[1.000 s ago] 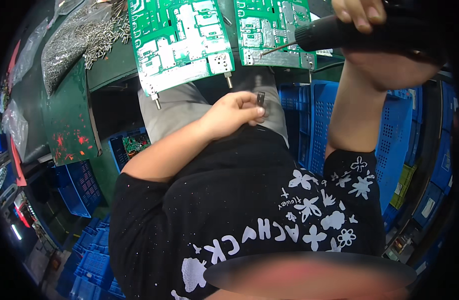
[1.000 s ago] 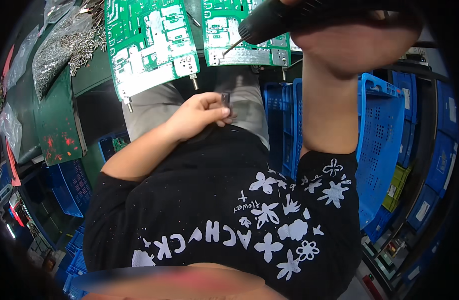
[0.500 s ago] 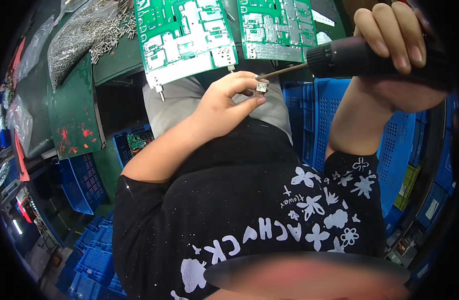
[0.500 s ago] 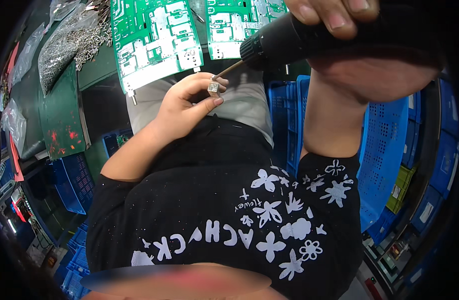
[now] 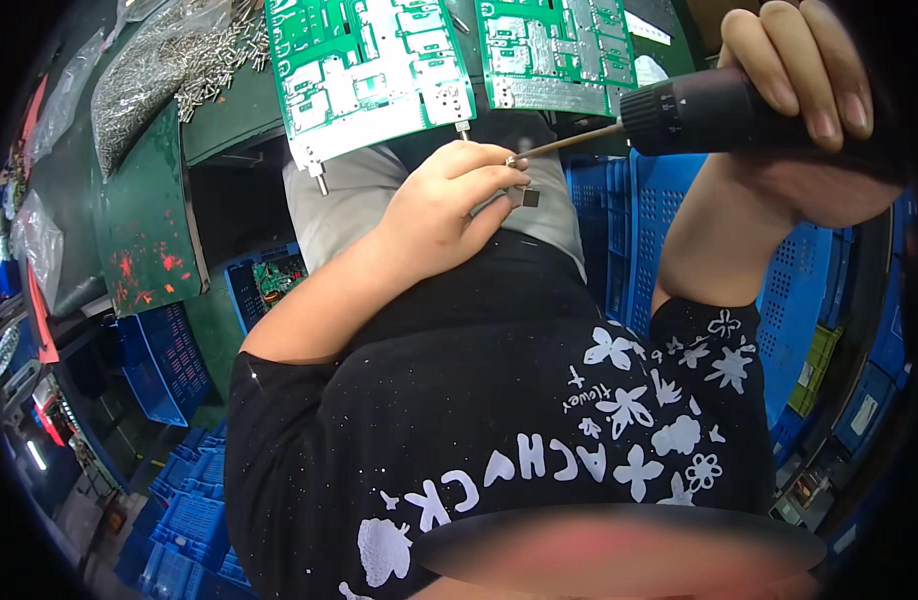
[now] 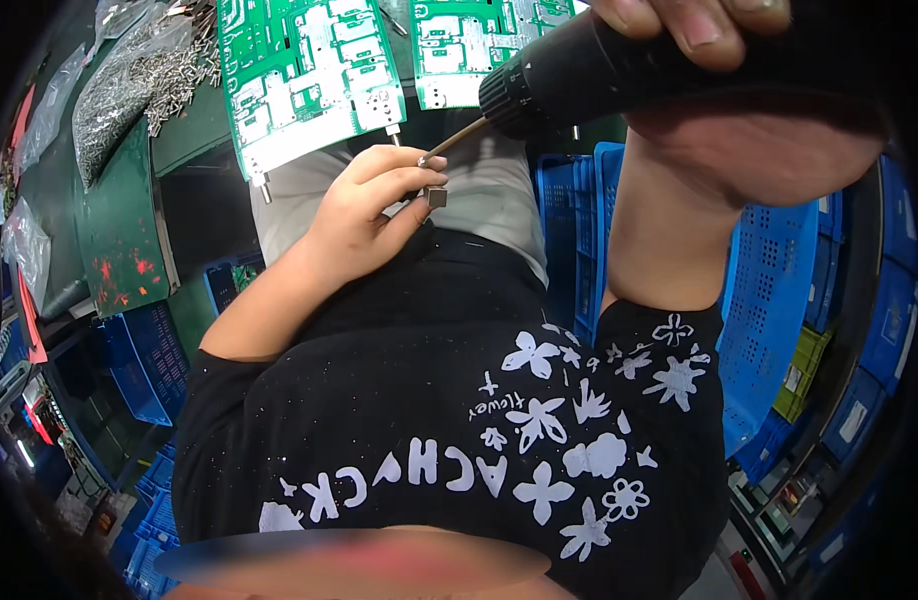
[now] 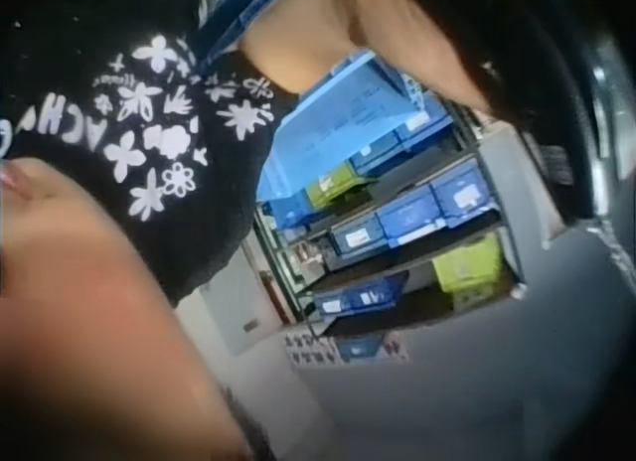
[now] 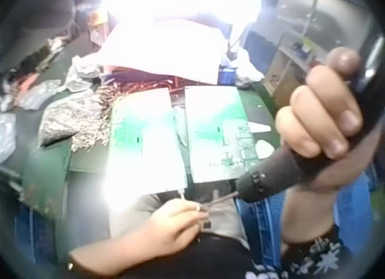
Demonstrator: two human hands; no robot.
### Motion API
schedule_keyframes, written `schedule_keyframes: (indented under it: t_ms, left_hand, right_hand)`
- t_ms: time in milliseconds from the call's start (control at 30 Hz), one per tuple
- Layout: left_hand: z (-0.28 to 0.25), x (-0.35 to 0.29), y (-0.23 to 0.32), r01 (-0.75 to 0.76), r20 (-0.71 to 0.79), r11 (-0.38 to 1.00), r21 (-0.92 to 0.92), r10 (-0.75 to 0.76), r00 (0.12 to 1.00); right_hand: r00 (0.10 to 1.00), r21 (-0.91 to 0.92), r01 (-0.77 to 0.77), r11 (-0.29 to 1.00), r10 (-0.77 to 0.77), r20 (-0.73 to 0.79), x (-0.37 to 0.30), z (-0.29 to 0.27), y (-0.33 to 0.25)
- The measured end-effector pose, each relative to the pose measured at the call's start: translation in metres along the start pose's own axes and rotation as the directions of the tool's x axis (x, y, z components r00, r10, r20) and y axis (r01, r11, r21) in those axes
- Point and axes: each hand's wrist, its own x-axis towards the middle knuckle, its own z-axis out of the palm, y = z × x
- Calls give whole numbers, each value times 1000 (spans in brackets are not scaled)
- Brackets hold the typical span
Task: Assembling electronic components and fastening screws onto green circuit boards using an electric screwdriver.
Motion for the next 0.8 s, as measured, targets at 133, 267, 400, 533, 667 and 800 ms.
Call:
schedule_keyframes:
  t_ms: [133, 267, 400, 533, 667, 800]
  left_hand:
    - [-2, 3, 1, -11, -7, 1000, 4, 11, 1000]
    - [-7, 7, 2, -93, 15, 989, 112, 92, 996]
    - [-14, 12, 8, -138, 83, 969, 204, 123, 989]
    - [-12, 14, 7, -132, 75, 971, 198, 119, 990]
    - [-14, 11, 8, -85, 11, 974, 209, 84, 996]
    - [-13, 0, 6, -4, 8, 989, 147, 2, 1000]
  right_hand:
    - [1000, 12, -2, 1000, 2, 11, -1, 9, 1]
    - [1000, 19, -3, 1000, 2, 20, -3, 38, 7]
    - [1000, 33, -4, 999, 3, 31, 1, 15, 3]
    - [999, 45, 0, 999, -1, 41, 1, 27, 5]
    - [999, 59, 0, 998, -3, 45, 7, 15, 9]
    - [999, 69, -2, 998, -1, 38, 10, -5, 11]
